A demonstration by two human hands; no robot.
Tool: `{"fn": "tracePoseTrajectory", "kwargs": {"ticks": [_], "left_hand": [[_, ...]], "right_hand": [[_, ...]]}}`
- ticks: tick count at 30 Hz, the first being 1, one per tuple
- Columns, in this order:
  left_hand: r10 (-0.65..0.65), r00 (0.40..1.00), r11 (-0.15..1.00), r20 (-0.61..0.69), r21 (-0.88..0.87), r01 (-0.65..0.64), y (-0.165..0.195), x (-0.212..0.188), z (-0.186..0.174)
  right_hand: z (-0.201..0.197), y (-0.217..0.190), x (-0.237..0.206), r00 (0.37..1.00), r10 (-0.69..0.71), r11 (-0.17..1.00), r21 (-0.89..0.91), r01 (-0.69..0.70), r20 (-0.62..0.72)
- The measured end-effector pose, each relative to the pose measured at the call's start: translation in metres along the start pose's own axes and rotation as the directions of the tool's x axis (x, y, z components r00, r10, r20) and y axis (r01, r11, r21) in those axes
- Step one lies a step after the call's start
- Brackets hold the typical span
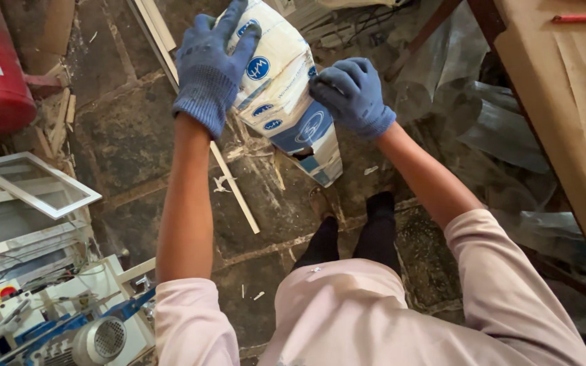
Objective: The person carries a long plastic-wrapped box from a workbench, cuts the plastic wrapping with red-handled pliers, and peels the wrapping off by hand, turning the box as they work. They finish holding the unwrapped box.
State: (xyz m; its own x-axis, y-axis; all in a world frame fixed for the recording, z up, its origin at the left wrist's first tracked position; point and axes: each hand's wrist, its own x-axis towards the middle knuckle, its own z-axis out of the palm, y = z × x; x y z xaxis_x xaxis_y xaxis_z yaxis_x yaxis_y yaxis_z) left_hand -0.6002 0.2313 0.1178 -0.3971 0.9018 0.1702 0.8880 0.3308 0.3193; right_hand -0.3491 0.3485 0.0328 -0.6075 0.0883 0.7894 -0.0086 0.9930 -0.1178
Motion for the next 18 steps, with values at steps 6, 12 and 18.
{"fn": "tracePoseTrajectory", "kwargs": {"ticks": [6, 12, 18], "left_hand": [[0.023, 1.0, 1.0, -0.011, -0.015, -0.023, -0.001, -0.004, -0.001], [0.036, 0.998, 0.999, -0.045, -0.011, -0.037, -0.001, -0.009, -0.001], [0.036, 0.998, 0.999, -0.049, 0.01, -0.035, 0.004, -0.006, -0.007]], "right_hand": [[-0.008, -0.009, 0.007, 1.0, -0.006, 0.999, -0.041, 0.005, -0.008], [-0.013, 0.007, 0.012, 0.988, -0.153, 0.987, -0.043, 0.153, -0.01], [-0.014, 0.018, 0.025, 0.974, -0.224, 0.974, -0.025, 0.224, -0.031]]}}
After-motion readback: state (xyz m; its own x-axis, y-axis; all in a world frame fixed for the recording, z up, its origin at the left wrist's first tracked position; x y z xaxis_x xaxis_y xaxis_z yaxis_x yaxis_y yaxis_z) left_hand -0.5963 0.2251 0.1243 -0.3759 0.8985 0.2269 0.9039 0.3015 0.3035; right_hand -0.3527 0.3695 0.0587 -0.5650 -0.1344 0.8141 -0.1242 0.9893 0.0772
